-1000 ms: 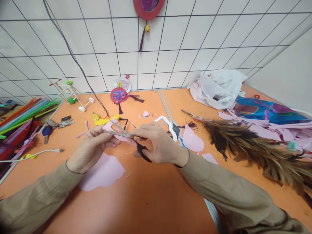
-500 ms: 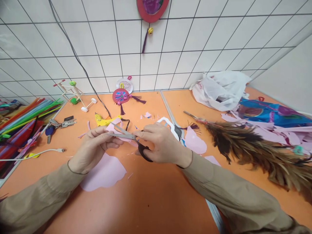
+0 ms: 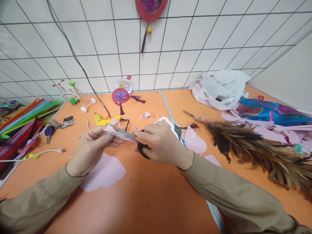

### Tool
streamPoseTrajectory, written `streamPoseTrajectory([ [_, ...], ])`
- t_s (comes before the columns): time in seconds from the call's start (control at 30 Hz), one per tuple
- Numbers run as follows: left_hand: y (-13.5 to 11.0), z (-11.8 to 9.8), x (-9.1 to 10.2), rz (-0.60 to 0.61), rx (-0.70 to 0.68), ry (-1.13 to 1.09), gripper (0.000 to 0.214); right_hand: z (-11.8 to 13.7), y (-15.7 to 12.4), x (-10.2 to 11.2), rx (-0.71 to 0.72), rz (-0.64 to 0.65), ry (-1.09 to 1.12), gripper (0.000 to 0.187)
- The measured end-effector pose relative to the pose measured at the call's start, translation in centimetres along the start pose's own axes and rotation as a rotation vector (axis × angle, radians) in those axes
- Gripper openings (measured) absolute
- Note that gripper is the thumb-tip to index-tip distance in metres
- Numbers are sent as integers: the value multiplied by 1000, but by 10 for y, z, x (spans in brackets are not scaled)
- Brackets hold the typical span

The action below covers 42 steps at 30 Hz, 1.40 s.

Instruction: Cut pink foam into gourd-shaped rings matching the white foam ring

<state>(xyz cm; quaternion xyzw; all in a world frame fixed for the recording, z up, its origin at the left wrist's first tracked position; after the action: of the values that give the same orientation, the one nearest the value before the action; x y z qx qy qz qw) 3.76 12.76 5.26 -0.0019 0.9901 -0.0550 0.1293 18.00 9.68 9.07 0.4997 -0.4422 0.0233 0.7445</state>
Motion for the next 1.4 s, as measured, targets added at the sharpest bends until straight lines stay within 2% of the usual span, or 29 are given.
streamPoseTrajectory([
  [0.53,0,4,-1,-8,86,-2,8,8,2,5,68,-29,-80,25],
  [0.63,1,5,0,-30,117,-21,9,5,3,5,11,-32,15,23],
  [0.73,3,5,5,-64,133,-45,12,-5,3,6,-136,-3,217,18],
  [0.83,7,2,13,-114,124,-109,11,-10,0,-1,-302,135,504,18],
  [0.93,15,-10,26,-209,71,-232,4,5,-6,-12,-352,363,770,30],
  [1.03,20,-28,40,-326,34,-391,16,15,-18,-28,-369,555,827,32],
  [1.13,16,-42,45,-379,34,-501,27,9,-30,-48,-461,639,778,28],
  [1.2,8,-45,37,-325,59,-529,26,2,-36,-59,-557,633,778,30],
  [1.33,-8,-36,7,-66,117,-409,3,4,-36,-66,-755,534,979,35],
  [1.4,-11,-31,2,-26,102,-336,7,5,-33,-64,-822,458,1069,43],
])
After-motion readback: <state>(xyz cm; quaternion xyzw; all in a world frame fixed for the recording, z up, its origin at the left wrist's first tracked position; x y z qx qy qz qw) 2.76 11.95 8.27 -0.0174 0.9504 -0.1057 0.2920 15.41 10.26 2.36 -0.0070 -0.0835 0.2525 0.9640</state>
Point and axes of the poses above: each hand's wrist, its own y-axis towards the middle knuckle, its own x-axis out of the back of the hand, z = x × y, the point moved 10 cm from there along y, towards the middle knuckle, and after that the axes turned 14 degrees about -z, right-handed, at the moved point
